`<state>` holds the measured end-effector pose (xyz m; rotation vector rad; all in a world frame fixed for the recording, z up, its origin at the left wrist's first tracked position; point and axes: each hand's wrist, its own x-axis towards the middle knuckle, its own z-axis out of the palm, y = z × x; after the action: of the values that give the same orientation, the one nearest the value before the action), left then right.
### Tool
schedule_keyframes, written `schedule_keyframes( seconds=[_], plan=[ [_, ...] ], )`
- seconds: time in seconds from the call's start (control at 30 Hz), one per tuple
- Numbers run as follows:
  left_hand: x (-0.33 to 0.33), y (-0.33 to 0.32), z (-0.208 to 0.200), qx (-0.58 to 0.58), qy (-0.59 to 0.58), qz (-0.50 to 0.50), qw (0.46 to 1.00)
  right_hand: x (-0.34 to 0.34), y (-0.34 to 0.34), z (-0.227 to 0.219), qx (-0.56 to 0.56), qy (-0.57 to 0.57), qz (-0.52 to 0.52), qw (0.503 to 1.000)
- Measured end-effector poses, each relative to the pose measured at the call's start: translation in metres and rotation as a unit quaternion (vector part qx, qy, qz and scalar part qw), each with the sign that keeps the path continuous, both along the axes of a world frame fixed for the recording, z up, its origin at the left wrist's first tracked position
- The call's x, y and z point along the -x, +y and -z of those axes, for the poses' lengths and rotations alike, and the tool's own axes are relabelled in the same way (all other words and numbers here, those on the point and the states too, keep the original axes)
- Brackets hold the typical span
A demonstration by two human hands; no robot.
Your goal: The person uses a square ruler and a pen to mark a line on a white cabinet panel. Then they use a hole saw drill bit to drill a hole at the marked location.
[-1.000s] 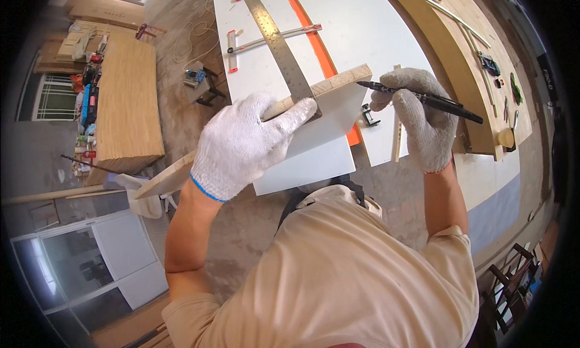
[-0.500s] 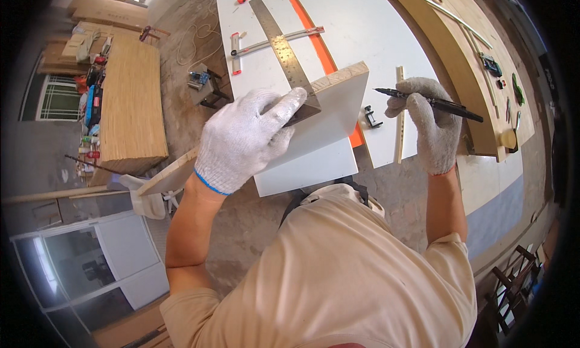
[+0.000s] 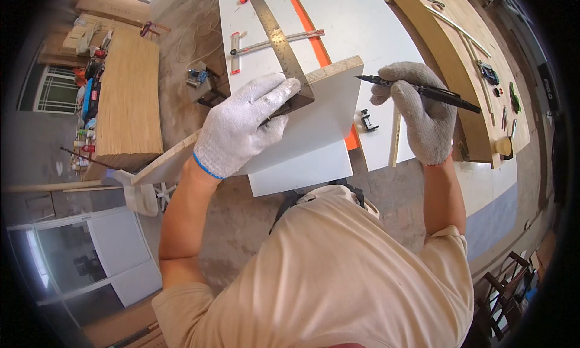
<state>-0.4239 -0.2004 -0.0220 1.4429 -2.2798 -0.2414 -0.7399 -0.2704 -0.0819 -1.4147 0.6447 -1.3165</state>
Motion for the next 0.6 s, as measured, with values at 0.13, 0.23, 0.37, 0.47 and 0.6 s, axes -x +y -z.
schedule_keyframes(
  seconds=[0.13,0.23,0.37,0.47,0.6],
  plan=[
    [0.0,0.002,0.002,-0.001,0.009,-0.001,1.0,0.001,-0.002,0.005,-0.026,0.004,-0.017,1.0],
    [0.003,-0.002,0.001,0.069,-0.016,0.011,0.997,0.001,-0.002,0.009,-0.033,-0.003,0.006,0.999],
    [0.005,-0.003,-0.001,0.067,-0.02,0.012,0.997,0.004,-0.004,0.011,-0.033,0.011,0.018,0.999],
    [0.002,-0.004,0.002,0.076,-0.024,0.013,0.997,0.003,-0.003,0.014,-0.032,0.006,0.031,0.999],
    [0.0,-0.004,0.004,0.047,-0.01,0.006,0.999,0.007,-0.001,0.016,-0.038,0.017,0.041,0.998]
  ],
)
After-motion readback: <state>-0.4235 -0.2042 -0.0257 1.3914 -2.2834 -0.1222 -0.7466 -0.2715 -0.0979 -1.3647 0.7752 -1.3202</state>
